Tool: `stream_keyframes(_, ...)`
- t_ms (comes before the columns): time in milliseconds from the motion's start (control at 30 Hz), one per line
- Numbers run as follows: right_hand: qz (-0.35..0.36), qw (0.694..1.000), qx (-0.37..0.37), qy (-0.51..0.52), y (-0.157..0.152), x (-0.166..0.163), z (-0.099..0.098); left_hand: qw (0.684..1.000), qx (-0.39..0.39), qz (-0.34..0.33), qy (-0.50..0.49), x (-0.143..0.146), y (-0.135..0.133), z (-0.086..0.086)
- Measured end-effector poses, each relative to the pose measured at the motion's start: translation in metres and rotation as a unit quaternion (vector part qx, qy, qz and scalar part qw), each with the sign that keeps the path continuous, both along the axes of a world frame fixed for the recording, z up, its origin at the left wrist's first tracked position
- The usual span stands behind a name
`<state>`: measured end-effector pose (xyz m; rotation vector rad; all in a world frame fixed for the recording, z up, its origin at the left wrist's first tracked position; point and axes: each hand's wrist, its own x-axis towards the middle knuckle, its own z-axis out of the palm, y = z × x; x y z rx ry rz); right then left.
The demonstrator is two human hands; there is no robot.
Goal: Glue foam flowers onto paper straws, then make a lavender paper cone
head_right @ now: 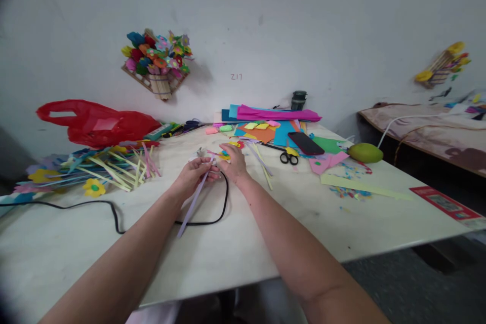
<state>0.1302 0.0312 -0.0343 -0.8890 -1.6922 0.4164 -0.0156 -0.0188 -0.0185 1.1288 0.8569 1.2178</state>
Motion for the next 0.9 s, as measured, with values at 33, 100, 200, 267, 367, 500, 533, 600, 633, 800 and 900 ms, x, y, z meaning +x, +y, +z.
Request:
stream_keyframes(33,-0.015,0.999,0.026,-0.017,0.001,0.001,-0.001,1.0,0.001,0.0,-0.002,0.0,0.0,0.0)
stream_keyframes(100,-0.044,0.996,0.065,-0.045,0.001,0.002,-0.002,1.0,0.003,-0.001,-0.007,-0.001,0.0,0.001)
stream_keyframes(200,-0.075,0.989,0.106,-0.071,-0.002,0.002,-0.001,1.0,0.009,-0.006,-0.011,-0.002,-0.001,0.002)
stream_keyframes(267,-0.081,0.986,0.121,-0.081,-0.005,0.003,0.0,1.0,0.013,-0.014,-0.017,-0.002,-0.002,0.003)
stream_keyframes(367,-0.078,0.985,0.125,-0.084,-0.008,0.003,0.003,0.999,0.013,-0.027,-0.024,-0.003,-0.003,0.004)
stream_keyframes(500,-0.059,0.989,0.112,-0.072,-0.009,0.002,0.003,0.999,0.009,-0.029,-0.021,-0.005,-0.002,0.001)
stream_keyframes(533,-0.053,0.99,0.108,-0.069,-0.009,0.002,0.003,0.999,0.009,-0.028,-0.02,-0.006,-0.002,0.0)
stream_keyframes(600,-0.042,0.992,0.103,-0.063,-0.009,0.002,0.004,1.0,0.009,-0.024,-0.016,-0.006,-0.001,-0.001)
stream_keyframes(633,-0.037,0.992,0.102,-0.06,-0.009,0.002,0.004,1.0,0.01,-0.022,-0.013,-0.007,0.0,-0.002)
stream_keyframes(800,-0.017,0.992,0.112,-0.053,-0.01,0.002,0.005,1.0,0.013,-0.017,0.004,-0.007,0.001,-0.002)
stream_keyframes(900,-0.004,0.991,0.124,-0.051,-0.011,0.002,0.006,1.0,0.01,-0.014,0.01,-0.007,0.001,-0.002)
